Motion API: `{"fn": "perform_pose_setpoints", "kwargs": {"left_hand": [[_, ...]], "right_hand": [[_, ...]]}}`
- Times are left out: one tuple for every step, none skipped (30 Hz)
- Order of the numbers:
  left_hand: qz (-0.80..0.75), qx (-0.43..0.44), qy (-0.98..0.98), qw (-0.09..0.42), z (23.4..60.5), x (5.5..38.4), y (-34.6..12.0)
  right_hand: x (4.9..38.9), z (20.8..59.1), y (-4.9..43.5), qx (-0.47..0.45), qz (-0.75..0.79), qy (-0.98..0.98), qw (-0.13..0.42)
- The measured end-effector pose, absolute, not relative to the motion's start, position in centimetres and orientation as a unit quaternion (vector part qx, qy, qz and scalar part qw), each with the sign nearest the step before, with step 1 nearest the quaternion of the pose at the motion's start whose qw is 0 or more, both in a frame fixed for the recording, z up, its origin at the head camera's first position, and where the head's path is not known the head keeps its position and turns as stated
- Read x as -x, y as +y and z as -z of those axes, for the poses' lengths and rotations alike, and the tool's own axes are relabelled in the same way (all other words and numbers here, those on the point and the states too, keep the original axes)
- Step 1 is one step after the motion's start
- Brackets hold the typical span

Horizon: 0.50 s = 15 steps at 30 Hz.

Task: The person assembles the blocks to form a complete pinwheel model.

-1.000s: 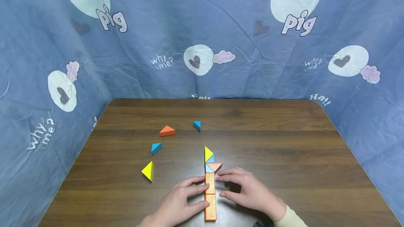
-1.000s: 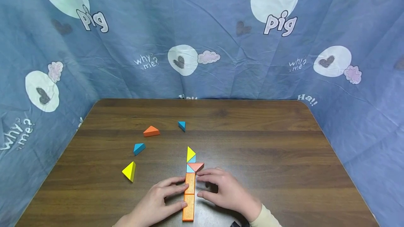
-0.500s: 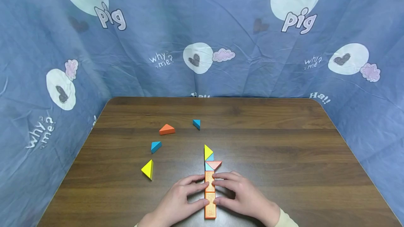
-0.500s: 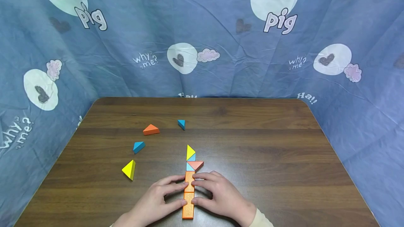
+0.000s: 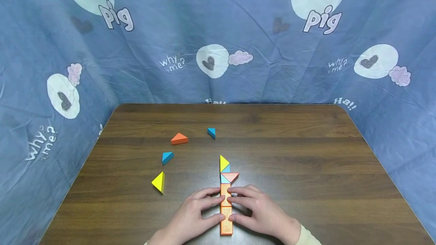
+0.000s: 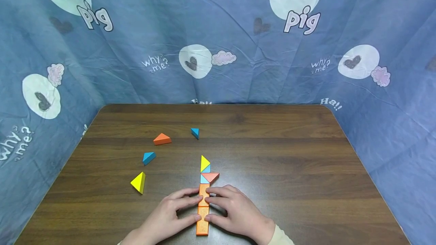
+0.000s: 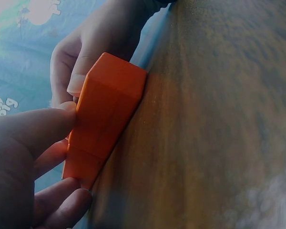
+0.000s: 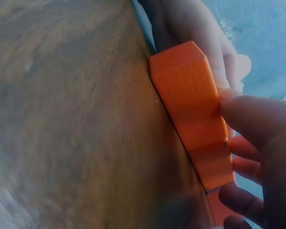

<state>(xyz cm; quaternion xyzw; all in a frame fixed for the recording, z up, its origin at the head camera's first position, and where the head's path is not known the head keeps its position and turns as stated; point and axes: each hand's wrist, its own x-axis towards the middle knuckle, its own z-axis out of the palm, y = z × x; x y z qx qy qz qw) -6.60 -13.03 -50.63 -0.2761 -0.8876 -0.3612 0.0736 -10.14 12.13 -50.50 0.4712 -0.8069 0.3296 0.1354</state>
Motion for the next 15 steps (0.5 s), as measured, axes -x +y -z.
{"fn": "perform_pose_setpoints", "kwargs": {"left_hand": [[0.362, 0.276, -0.887, 0.076, 50.65, 6.6, -13.02], [0.363, 0.275, -0.887, 0.078, 50.66, 6.59, -13.02], [0.364, 0.274, -0.887, 0.079, 50.67, 6.58, -13.02], [0.365, 0.273, -0.887, 0.08, 50.67, 6.57, -13.0], [0.366, 0.273, -0.886, 0.08, 50.67, 6.56, -13.0], [0.366, 0.273, -0.886, 0.08, 50.68, 6.55, -12.99], [0.367, 0.274, -0.886, 0.08, 50.68, 6.55, -12.99], [0.367, 0.274, -0.885, 0.081, 50.67, 6.55, -12.99], [0.367, 0.275, -0.885, 0.081, 50.67, 6.55, -12.99], [0.367, 0.276, -0.885, 0.081, 50.67, 6.56, -12.99], [0.366, 0.276, -0.885, 0.082, 50.67, 6.57, -12.99], [0.366, 0.277, -0.884, 0.083, 50.68, 6.58, -13.0], [0.366, 0.278, -0.884, 0.084, 50.68, 6.6, -13.0], [0.367, 0.278, -0.884, 0.085, 50.68, 6.6, -13.0], [0.368, 0.279, -0.883, 0.086, 50.69, 6.61, -13.01]], "right_hand": [[10.12, 50.47, 12.13, -0.471, -0.327, -0.808, 0.135], [10.09, 50.45, 12.14, -0.47, -0.325, -0.81, 0.133], [10.08, 50.43, 12.14, -0.47, -0.322, -0.811, 0.132], [10.06, 50.4, 12.14, -0.469, -0.32, -0.813, 0.131], [10.05, 50.39, 12.15, -0.468, -0.318, -0.814, 0.13], [10.04, 50.37, 12.14, -0.467, -0.316, -0.815, 0.13], [10.03, 50.35, 12.13, -0.467, -0.314, -0.816, 0.13], [10.03, 50.33, 12.12, -0.466, -0.313, -0.817, 0.13], [10.02, 50.31, 12.08, -0.466, -0.313, -0.817, 0.132], [10.01, 50.31, 12.05, -0.466, -0.312, -0.817, 0.134], [10.0, 50.31, 12.01, -0.466, -0.313, -0.817, 0.137], [9.99, 50.31, 11.97, -0.465, -0.313, -0.816, 0.14], [9.97, 50.33, 11.92, -0.465, -0.315, -0.815, 0.142], [9.95, 50.34, 11.88, -0.464, -0.317, -0.815, 0.144], [9.93, 50.36, 11.84, -0.464, -0.319, -0.814, 0.147]]}}
